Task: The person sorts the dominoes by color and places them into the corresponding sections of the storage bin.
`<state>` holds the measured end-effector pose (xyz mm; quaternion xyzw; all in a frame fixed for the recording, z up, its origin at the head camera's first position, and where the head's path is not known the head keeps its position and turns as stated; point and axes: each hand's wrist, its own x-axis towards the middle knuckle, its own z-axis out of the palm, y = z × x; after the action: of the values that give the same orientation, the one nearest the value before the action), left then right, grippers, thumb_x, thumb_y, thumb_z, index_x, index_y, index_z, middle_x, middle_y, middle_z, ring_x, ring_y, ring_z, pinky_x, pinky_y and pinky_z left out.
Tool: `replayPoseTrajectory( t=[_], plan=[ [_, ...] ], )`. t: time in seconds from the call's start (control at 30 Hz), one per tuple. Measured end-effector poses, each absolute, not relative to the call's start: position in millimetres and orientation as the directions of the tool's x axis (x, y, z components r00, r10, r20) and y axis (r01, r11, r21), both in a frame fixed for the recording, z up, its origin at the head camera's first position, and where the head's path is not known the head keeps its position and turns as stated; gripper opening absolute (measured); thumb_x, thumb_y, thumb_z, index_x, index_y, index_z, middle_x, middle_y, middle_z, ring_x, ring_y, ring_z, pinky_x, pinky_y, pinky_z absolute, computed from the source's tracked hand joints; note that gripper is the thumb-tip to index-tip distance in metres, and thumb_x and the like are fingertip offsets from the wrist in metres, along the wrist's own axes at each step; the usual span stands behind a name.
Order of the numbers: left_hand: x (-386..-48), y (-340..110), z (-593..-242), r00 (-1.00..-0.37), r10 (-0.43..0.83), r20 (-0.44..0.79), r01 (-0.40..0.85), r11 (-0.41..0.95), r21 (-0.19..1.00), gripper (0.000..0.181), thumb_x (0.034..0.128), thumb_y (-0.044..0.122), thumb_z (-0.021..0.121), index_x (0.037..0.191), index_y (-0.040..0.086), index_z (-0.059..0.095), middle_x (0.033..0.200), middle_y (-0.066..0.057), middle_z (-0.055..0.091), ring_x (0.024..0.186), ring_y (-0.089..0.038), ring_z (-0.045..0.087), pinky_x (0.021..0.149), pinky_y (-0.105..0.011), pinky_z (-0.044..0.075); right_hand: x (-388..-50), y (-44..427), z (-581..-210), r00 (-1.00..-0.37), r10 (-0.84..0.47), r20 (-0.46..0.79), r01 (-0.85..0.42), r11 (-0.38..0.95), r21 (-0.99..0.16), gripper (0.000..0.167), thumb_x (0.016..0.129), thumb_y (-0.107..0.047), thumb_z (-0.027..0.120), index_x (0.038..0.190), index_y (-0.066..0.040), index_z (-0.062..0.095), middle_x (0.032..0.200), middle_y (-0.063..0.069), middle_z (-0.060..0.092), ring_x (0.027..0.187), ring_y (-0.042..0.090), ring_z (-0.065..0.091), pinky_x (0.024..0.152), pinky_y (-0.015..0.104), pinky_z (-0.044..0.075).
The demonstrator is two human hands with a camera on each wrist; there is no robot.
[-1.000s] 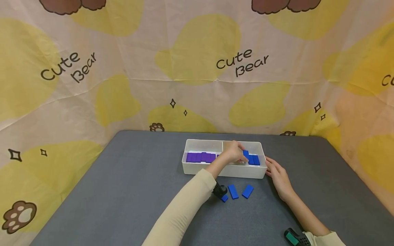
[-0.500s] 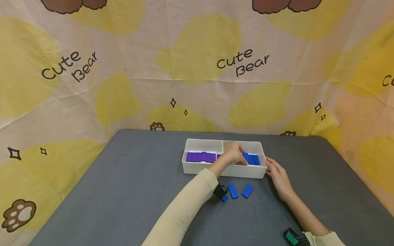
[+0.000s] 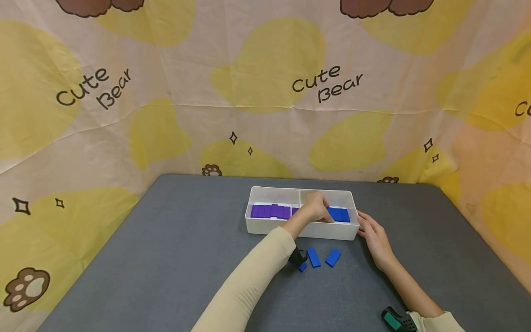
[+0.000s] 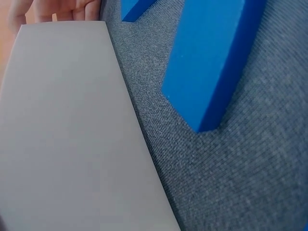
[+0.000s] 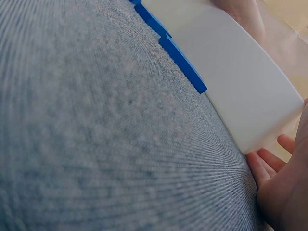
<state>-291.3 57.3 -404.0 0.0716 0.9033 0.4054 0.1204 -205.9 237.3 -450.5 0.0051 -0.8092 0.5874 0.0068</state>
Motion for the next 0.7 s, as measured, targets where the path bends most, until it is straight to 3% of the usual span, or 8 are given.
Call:
replayPoseTrajectory(
  t=[0.17,0.7],
  plan=[
    [-291.2,58.3,-403.1,-0.96,0.217,-0.175,0.013,0.664,0.747,0.039,0.0767,0.003,0.094,0.11,-0.002,0.074,0.09,-0.007,0.064,0.065,-0.013,0.057,0.062,-0.023,0.057,-206.1,237.4,-449.7,-1.0,-0.003,0.011,-0.011,0.315,-0.949,0.06,0.116,-0.034,0.032,0.161,0.007,0.033,0.163,0.031,0.038,0.099,-0.019,0.052,0.088,0.003,0.044],
    [-289.8,59.0,-397.7,-0.955,0.225,-0.194,0.002,0.658,0.753,0.048,0.077,0.001,0.093,0.12,-0.002,0.072,0.098,-0.009,0.065,0.06,-0.012,0.055,0.059,-0.021,0.055,-205.5,237.3,-448.2,-1.0,0.009,0.002,0.001,0.327,-0.945,0.06,0.116,-0.034,0.032,0.161,0.007,0.034,0.162,0.032,0.039,0.097,-0.02,0.052,0.087,0.003,0.044]
  ],
)
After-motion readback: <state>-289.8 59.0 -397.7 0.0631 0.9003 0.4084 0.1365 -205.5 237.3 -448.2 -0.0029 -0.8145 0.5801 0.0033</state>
